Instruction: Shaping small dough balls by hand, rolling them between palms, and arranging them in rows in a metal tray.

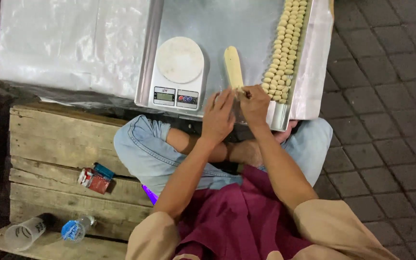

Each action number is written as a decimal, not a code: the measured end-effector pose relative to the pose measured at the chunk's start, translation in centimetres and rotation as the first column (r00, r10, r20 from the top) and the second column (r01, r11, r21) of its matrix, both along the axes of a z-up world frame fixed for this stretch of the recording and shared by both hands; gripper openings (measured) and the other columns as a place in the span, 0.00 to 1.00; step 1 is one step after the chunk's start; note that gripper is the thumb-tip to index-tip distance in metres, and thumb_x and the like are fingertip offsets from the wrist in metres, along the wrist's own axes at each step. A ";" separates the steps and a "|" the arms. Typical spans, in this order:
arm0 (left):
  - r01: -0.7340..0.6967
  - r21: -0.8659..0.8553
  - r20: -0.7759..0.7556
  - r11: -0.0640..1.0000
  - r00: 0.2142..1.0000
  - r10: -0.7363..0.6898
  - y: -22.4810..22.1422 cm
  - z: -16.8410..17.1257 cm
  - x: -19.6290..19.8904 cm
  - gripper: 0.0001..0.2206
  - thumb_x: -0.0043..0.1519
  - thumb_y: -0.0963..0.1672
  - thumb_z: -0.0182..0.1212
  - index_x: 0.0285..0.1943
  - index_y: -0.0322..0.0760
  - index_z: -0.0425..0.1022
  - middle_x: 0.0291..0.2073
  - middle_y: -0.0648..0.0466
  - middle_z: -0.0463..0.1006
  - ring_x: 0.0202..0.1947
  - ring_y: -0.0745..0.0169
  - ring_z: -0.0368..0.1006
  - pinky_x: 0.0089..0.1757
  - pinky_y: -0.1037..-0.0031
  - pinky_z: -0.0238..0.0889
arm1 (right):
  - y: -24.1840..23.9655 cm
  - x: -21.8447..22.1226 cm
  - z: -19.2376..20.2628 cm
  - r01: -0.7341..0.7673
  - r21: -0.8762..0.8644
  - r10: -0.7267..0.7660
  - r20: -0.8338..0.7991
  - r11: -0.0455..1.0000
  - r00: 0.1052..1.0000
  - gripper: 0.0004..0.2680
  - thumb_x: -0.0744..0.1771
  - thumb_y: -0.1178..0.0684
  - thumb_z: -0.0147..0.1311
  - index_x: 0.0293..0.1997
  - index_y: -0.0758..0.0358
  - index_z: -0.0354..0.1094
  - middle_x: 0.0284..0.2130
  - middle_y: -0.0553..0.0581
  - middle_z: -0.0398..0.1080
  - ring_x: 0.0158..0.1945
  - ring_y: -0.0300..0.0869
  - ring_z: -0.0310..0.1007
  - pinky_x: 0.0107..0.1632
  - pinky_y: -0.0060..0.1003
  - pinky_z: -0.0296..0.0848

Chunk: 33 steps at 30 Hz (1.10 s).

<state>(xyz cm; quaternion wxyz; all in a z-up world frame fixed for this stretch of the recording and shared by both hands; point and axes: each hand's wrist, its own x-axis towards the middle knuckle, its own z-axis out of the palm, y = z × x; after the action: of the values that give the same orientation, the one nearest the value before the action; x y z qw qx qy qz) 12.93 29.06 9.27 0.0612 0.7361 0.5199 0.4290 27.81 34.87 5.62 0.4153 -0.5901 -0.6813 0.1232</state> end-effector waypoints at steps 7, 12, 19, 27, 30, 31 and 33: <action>-0.121 -0.401 -0.462 0.908 0.883 -0.086 1.2 -3.2 2.3 0.37 0.68 0.49 0.53 0.86 0.56 0.36 0.83 0.65 0.31 0.80 0.35 0.35 0.68 0.42 0.45 | -0.7 0.5 2.3 -0.017 -0.036 0.016 -0.018 0.999 1.000 0.03 0.64 0.61 0.63 0.37 0.60 0.81 0.27 0.65 0.74 0.34 0.59 0.77 0.34 0.45 0.73; -0.162 -0.385 -0.497 0.909 0.866 -0.056 1.2 -3.7 2.4 0.37 0.68 0.50 0.53 0.86 0.54 0.37 0.83 0.64 0.32 0.80 0.35 0.35 0.68 0.40 0.42 | -1.5 0.5 3.2 -0.072 -0.018 0.072 -0.013 0.997 0.997 0.03 0.66 0.63 0.61 0.39 0.67 0.80 0.28 0.69 0.74 0.33 0.63 0.76 0.31 0.45 0.74; -0.116 -0.522 -0.452 0.845 0.878 -0.159 1.5 -3.6 2.2 0.36 0.70 0.50 0.47 0.85 0.55 0.31 0.82 0.67 0.25 0.80 0.32 0.28 0.69 0.34 0.33 | -4.2 0.8 4.4 -0.044 -0.085 0.029 -0.173 0.995 0.984 0.04 0.67 0.61 0.66 0.44 0.63 0.80 0.31 0.64 0.77 0.36 0.54 0.80 0.38 0.40 0.77; 0.079 -0.056 -0.165 0.995 0.982 -0.087 1.2 -6.0 1.3 0.31 0.60 0.46 0.67 0.75 0.49 0.65 0.68 0.55 0.70 0.71 0.45 0.62 0.66 0.41 0.48 | -4.9 3.2 0.6 -0.067 -0.092 0.042 -0.251 0.994 0.967 0.05 0.68 0.59 0.64 0.48 0.58 0.80 0.39 0.56 0.80 0.47 0.48 0.80 0.48 0.42 0.77; 0.178 0.098 0.105 0.979 0.977 -0.188 1.9 -4.5 2.3 0.20 0.61 0.44 0.69 0.64 0.47 0.78 0.50 0.58 0.79 0.50 0.56 0.76 0.51 0.63 0.67 | -4.7 3.5 0.6 -0.052 -0.189 -0.025 -0.382 0.981 0.924 0.06 0.64 0.61 0.66 0.43 0.62 0.79 0.38 0.61 0.79 0.46 0.52 0.80 0.51 0.47 0.77; 0.210 -0.003 0.166 0.978 0.964 -0.206 1.5 -3.0 2.1 0.17 0.63 0.42 0.67 0.62 0.40 0.77 0.49 0.52 0.79 0.47 0.53 0.76 0.50 0.62 0.69 | -4.7 3.3 0.7 -0.062 -0.298 -0.087 -0.462 0.953 0.883 0.06 0.65 0.58 0.68 0.44 0.62 0.79 0.36 0.61 0.80 0.41 0.47 0.81 0.45 0.43 0.79; 0.256 -0.095 0.219 0.962 0.948 -0.231 1.4 -1.6 2.1 0.14 0.66 0.39 0.64 0.61 0.33 0.77 0.48 0.46 0.79 0.44 0.49 0.77 0.48 0.60 0.71 | -4.5 3.3 1.4 -0.076 -0.390 -0.159 -0.537 0.918 0.829 0.07 0.65 0.56 0.69 0.44 0.63 0.80 0.33 0.60 0.81 0.35 0.43 0.83 0.39 0.39 0.82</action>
<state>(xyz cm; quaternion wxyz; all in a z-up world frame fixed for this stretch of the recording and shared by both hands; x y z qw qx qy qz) 15.02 30.43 7.65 0.2123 0.7411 0.4410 0.4595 31.08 30.38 6.99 0.4707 -0.6145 -0.4777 0.4156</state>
